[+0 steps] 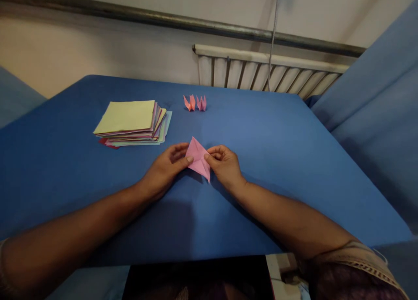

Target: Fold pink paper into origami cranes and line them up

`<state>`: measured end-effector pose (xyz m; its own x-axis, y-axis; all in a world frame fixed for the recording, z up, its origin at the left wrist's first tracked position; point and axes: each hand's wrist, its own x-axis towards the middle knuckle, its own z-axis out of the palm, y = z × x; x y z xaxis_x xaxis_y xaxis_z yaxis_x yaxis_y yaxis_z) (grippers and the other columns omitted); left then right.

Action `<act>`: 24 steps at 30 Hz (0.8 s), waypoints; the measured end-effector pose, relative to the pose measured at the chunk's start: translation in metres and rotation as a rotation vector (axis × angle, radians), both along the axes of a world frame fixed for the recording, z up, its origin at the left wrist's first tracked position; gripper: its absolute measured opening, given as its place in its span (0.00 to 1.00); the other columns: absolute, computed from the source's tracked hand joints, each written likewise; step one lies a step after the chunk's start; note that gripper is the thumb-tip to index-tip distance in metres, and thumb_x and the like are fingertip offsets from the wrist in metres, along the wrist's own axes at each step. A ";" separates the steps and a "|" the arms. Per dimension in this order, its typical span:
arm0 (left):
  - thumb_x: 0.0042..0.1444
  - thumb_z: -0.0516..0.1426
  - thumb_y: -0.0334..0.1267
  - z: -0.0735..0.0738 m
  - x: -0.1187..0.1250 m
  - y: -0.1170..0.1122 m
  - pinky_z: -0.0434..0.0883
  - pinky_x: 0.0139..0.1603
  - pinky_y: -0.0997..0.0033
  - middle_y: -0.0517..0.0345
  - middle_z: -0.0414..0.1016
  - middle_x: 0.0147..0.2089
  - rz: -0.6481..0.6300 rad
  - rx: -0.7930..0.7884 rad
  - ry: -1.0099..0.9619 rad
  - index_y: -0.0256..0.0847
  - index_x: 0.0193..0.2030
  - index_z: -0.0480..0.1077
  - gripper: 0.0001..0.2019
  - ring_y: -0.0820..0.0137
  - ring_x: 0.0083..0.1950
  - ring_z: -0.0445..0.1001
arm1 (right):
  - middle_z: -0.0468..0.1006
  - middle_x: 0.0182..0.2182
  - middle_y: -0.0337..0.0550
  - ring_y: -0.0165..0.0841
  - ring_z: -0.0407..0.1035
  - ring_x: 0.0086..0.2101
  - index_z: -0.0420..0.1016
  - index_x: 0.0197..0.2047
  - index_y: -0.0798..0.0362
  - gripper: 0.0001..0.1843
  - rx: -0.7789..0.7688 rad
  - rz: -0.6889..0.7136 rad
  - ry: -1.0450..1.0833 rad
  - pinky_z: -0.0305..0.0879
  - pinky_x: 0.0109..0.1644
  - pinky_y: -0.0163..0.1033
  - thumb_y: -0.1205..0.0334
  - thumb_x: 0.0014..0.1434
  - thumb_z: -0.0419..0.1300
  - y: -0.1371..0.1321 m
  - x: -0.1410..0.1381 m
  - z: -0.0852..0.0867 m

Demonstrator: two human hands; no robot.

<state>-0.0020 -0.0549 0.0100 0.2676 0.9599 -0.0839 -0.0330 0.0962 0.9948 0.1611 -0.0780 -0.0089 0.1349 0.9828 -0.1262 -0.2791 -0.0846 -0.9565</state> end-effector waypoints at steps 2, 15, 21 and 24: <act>0.48 0.67 0.43 0.001 0.001 -0.003 0.72 0.53 0.61 0.47 0.78 0.51 -0.071 -0.098 -0.042 0.36 0.49 0.69 0.23 0.63 0.48 0.77 | 0.73 0.22 0.32 0.25 0.65 0.23 0.69 0.30 0.51 0.16 0.029 -0.035 -0.003 0.63 0.30 0.34 0.54 0.46 0.70 -0.002 -0.001 0.001; 0.45 0.67 0.39 0.003 0.000 0.000 0.72 0.44 0.69 0.57 0.78 0.42 -0.071 0.051 0.062 0.38 0.47 0.71 0.22 0.69 0.42 0.76 | 0.68 0.15 0.28 0.23 0.61 0.15 0.65 0.28 0.50 0.17 0.007 0.171 -0.133 0.57 0.18 0.30 0.51 0.49 0.69 -0.003 -0.002 0.001; 0.46 0.66 0.38 0.005 0.001 0.003 0.72 0.37 0.73 0.62 0.76 0.33 -0.031 -0.083 0.025 0.37 0.37 0.72 0.13 0.75 0.32 0.74 | 0.75 0.23 0.34 0.28 0.73 0.21 0.69 0.34 0.52 0.18 -0.087 0.153 0.007 0.72 0.24 0.34 0.54 0.46 0.71 0.000 -0.001 -0.001; 0.46 0.65 0.39 0.004 -0.001 0.007 0.70 0.32 0.75 0.64 0.74 0.29 -0.017 -0.051 0.082 0.37 0.32 0.72 0.10 0.76 0.28 0.71 | 0.75 0.23 0.35 0.27 0.70 0.19 0.71 0.37 0.53 0.18 -0.069 0.164 -0.081 0.66 0.19 0.31 0.53 0.49 0.70 0.001 0.000 0.000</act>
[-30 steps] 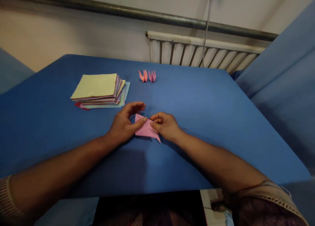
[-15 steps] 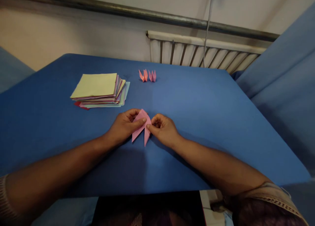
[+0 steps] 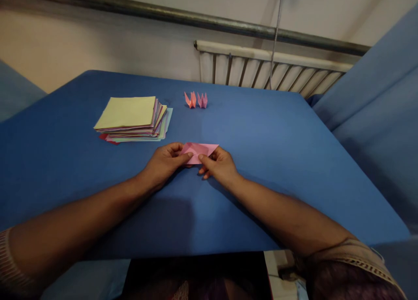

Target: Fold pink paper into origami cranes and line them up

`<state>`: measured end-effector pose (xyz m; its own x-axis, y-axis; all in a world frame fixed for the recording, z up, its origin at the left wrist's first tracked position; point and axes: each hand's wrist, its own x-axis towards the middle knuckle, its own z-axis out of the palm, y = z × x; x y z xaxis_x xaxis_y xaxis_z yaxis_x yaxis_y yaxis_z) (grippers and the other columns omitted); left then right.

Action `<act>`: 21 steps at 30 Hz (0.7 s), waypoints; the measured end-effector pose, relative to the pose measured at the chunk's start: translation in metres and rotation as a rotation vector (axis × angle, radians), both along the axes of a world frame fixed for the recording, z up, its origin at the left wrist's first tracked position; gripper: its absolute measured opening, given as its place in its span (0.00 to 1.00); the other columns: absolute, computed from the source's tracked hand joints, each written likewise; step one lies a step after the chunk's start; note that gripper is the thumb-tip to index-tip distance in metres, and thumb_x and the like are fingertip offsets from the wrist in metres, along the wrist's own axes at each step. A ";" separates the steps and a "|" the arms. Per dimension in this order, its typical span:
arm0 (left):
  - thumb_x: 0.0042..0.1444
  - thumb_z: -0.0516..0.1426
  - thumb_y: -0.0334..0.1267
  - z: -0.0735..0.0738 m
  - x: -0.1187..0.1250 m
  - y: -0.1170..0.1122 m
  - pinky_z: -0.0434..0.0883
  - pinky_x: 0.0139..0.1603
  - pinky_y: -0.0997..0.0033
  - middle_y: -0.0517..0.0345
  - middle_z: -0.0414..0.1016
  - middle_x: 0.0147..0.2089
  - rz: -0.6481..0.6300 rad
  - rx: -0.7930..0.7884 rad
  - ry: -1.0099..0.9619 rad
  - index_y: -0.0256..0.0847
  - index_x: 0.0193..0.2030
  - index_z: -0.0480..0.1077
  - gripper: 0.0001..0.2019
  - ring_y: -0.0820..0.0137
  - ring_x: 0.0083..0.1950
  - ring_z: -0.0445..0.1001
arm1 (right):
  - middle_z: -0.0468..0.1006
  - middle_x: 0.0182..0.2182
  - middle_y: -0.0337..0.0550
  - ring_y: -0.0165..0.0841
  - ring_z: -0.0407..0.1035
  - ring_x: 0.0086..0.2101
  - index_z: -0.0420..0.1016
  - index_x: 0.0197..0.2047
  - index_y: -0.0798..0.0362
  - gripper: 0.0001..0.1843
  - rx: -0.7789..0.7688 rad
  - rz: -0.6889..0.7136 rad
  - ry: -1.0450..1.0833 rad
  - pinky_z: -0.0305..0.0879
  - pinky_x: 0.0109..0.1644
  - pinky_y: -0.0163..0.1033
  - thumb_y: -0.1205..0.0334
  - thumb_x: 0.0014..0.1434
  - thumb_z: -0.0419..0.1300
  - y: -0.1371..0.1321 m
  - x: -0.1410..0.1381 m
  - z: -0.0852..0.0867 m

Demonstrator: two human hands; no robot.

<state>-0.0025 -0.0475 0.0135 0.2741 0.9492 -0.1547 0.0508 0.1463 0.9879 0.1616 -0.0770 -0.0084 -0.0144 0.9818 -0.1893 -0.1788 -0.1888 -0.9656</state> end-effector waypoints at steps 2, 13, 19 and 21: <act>0.46 0.65 0.40 -0.001 -0.001 0.002 0.68 0.29 0.75 0.64 0.73 0.27 -0.023 0.021 0.076 0.37 0.32 0.72 0.10 0.76 0.27 0.70 | 0.72 0.19 0.32 0.25 0.66 0.17 0.72 0.36 0.53 0.17 0.057 -0.050 -0.080 0.60 0.17 0.30 0.52 0.50 0.69 0.002 0.001 0.001; 0.51 0.63 0.44 0.001 -0.008 0.011 0.73 0.41 0.68 0.56 0.80 0.37 -0.042 0.299 0.299 0.39 0.39 0.76 0.12 0.68 0.37 0.77 | 0.68 0.15 0.31 0.26 0.61 0.16 0.69 0.27 0.51 0.14 0.168 -0.071 -0.307 0.56 0.21 0.33 0.50 0.52 0.64 0.000 -0.002 -0.001; 0.54 0.62 0.43 0.003 -0.012 0.013 0.69 0.35 0.71 0.59 0.79 0.34 -0.140 0.341 0.393 0.40 0.39 0.77 0.10 0.70 0.34 0.74 | 0.69 0.17 0.32 0.27 0.63 0.20 0.71 0.30 0.50 0.10 0.217 -0.010 -0.449 0.57 0.23 0.34 0.53 0.55 0.63 -0.001 0.000 -0.007; 0.54 0.61 0.42 0.003 -0.011 0.012 0.67 0.33 0.72 0.60 0.78 0.33 -0.159 0.363 0.410 0.40 0.37 0.76 0.09 0.71 0.32 0.73 | 0.69 0.18 0.33 0.28 0.63 0.20 0.72 0.30 0.50 0.10 0.219 -0.008 -0.430 0.57 0.23 0.34 0.53 0.56 0.62 -0.001 0.000 -0.008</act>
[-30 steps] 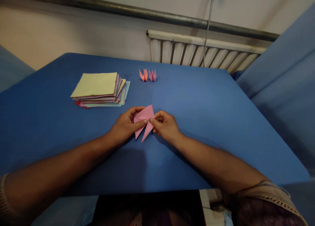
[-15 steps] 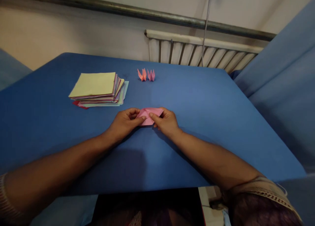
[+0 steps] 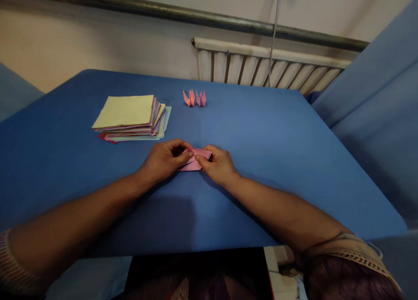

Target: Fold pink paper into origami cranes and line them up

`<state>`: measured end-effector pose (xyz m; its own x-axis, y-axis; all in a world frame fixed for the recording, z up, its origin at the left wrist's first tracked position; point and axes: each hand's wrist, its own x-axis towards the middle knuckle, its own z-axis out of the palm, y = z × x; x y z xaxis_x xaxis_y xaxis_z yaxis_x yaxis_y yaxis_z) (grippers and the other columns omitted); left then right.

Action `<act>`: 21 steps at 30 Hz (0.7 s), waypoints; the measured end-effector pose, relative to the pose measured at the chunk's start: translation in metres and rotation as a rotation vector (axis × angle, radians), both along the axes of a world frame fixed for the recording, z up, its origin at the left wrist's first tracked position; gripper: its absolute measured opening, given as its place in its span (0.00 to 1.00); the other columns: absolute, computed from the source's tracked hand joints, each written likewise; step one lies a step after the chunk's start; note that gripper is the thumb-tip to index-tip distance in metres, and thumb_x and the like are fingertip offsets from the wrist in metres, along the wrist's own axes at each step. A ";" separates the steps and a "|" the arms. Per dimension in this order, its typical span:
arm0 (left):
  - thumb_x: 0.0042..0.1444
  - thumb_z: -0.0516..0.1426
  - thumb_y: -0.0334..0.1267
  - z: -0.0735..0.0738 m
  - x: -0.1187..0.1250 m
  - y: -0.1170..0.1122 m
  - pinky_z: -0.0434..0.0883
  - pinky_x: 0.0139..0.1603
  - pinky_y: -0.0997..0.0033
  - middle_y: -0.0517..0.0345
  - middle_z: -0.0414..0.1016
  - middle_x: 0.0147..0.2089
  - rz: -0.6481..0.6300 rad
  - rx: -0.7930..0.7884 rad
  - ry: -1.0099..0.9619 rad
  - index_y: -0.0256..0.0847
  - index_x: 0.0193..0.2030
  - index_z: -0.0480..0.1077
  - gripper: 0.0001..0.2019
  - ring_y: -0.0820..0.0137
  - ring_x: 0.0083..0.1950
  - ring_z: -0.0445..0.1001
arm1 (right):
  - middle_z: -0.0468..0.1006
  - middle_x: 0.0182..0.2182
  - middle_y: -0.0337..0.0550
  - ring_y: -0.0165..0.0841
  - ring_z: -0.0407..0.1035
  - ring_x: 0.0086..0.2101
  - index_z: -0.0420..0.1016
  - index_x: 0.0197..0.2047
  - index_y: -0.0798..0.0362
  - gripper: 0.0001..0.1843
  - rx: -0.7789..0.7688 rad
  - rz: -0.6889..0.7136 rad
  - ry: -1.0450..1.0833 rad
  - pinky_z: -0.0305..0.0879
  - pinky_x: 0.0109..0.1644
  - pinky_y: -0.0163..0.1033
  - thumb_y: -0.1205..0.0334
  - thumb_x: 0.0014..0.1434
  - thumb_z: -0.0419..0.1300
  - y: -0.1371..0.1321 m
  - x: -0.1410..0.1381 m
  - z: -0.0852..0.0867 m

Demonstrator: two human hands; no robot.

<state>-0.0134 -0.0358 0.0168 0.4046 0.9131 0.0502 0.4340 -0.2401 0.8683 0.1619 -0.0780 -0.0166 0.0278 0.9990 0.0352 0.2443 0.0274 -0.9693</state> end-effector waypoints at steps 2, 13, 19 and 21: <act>0.54 0.61 0.42 0.001 0.001 -0.002 0.67 0.33 0.72 0.60 0.78 0.32 0.019 0.030 0.021 0.40 0.36 0.75 0.08 0.71 0.31 0.72 | 0.69 0.18 0.33 0.28 0.62 0.20 0.71 0.29 0.49 0.10 0.007 0.000 0.037 0.58 0.24 0.34 0.53 0.57 0.62 0.000 0.000 0.000; 0.56 0.60 0.42 0.002 0.007 -0.014 0.71 0.48 0.66 0.52 0.78 0.48 -0.057 0.119 -0.106 0.40 0.39 0.72 0.08 0.66 0.44 0.76 | 0.68 0.16 0.31 0.26 0.61 0.16 0.71 0.29 0.50 0.11 -0.107 -0.029 0.238 0.56 0.20 0.33 0.52 0.50 0.65 0.002 -0.004 0.012; 0.51 0.64 0.49 -0.001 0.007 -0.011 0.68 0.38 0.72 0.59 0.76 0.36 0.028 -0.221 -0.357 0.38 0.33 0.69 0.15 0.73 0.34 0.72 | 0.66 0.15 0.29 0.24 0.60 0.17 0.72 0.29 0.51 0.11 -0.073 0.029 0.266 0.54 0.21 0.32 0.54 0.48 0.66 0.002 0.002 0.017; 0.46 0.67 0.47 -0.001 0.007 -0.010 0.67 0.35 0.74 0.63 0.73 0.32 0.090 -0.280 -0.402 0.39 0.36 0.69 0.17 0.74 0.32 0.71 | 0.68 0.16 0.30 0.24 0.60 0.17 0.72 0.29 0.52 0.12 -0.078 0.060 0.268 0.55 0.21 0.32 0.54 0.48 0.67 0.003 0.003 0.017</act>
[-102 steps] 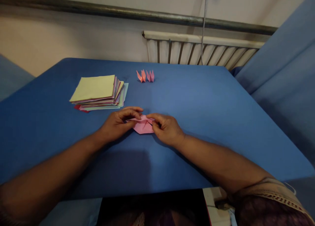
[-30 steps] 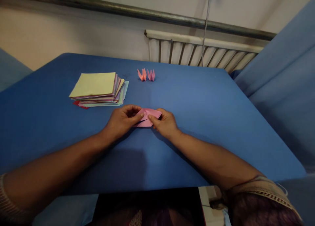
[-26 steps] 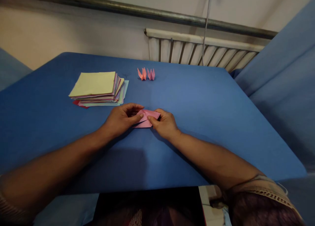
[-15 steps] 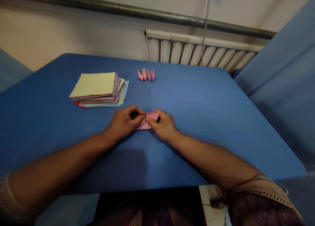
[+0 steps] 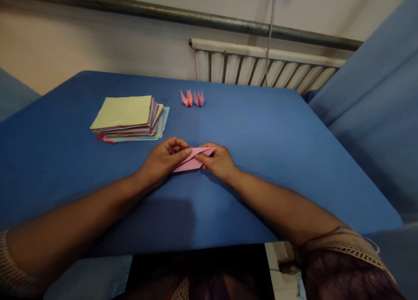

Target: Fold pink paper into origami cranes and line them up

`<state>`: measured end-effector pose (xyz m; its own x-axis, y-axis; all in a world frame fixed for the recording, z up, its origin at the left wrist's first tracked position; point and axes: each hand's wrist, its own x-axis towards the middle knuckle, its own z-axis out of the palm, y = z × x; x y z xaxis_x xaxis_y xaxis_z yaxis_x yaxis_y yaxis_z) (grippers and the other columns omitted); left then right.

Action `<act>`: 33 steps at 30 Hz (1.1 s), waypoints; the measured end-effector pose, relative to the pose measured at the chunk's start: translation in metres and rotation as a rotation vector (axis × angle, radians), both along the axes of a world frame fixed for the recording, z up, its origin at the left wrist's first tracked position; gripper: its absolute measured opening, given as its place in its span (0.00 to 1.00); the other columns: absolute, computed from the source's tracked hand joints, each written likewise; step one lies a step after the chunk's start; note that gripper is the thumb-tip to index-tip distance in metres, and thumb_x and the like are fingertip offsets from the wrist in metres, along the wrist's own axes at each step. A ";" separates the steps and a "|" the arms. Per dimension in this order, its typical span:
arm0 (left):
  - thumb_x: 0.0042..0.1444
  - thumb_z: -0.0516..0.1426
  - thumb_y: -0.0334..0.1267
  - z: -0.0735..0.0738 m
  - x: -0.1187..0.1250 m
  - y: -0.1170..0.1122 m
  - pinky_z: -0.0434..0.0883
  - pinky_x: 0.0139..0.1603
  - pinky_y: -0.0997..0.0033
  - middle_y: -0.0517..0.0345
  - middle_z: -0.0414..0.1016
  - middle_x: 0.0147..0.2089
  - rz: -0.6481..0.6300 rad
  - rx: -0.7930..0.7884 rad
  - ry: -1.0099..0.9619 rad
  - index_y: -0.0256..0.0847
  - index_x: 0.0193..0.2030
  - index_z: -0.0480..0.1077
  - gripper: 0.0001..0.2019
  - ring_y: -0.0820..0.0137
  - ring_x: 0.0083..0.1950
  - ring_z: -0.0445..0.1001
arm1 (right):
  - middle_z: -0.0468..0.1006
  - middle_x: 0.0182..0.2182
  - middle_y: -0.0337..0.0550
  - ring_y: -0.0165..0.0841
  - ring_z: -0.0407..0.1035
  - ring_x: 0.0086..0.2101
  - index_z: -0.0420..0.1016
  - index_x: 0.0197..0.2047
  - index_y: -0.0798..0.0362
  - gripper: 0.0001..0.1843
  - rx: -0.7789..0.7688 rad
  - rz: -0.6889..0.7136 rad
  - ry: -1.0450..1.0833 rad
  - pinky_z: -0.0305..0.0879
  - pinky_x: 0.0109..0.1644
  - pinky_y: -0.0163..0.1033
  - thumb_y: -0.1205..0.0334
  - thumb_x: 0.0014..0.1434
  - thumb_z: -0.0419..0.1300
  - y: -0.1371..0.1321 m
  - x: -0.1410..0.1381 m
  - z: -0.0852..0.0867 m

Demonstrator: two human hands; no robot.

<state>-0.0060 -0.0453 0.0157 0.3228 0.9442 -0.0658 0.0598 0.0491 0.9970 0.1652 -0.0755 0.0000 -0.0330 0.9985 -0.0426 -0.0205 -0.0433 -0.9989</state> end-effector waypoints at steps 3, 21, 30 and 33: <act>0.43 0.69 0.45 0.000 0.000 0.001 0.66 0.34 0.74 0.63 0.73 0.31 -0.023 -0.079 -0.008 0.38 0.38 0.70 0.19 0.74 0.31 0.71 | 0.68 0.16 0.29 0.24 0.61 0.18 0.72 0.30 0.51 0.14 -0.009 0.037 0.035 0.56 0.22 0.32 0.53 0.47 0.69 0.001 0.002 -0.002; 0.46 0.66 0.45 0.007 0.003 -0.009 0.62 0.28 0.76 0.63 0.71 0.28 -0.037 -0.052 0.121 0.38 0.32 0.69 0.14 0.76 0.28 0.66 | 0.72 0.16 0.31 0.24 0.66 0.16 0.72 0.29 0.53 0.21 -0.088 0.023 0.170 0.64 0.19 0.30 0.46 0.46 0.71 0.005 0.002 -0.005; 0.40 0.70 0.41 0.003 -0.008 0.004 0.67 0.30 0.74 0.59 0.76 0.31 -0.119 -0.151 0.141 0.38 0.36 0.71 0.18 0.72 0.29 0.73 | 0.73 0.16 0.31 0.24 0.66 0.16 0.71 0.28 0.53 0.16 -0.140 0.033 0.182 0.64 0.18 0.28 0.53 0.48 0.71 0.004 0.010 -0.001; 0.42 0.68 0.41 0.001 -0.018 0.010 0.70 0.31 0.71 0.56 0.78 0.32 -0.235 -0.159 0.220 0.38 0.40 0.72 0.18 0.69 0.31 0.75 | 0.74 0.18 0.33 0.23 0.65 0.15 0.72 0.26 0.54 0.12 -0.155 0.087 0.040 0.60 0.16 0.27 0.60 0.49 0.70 0.004 0.018 0.000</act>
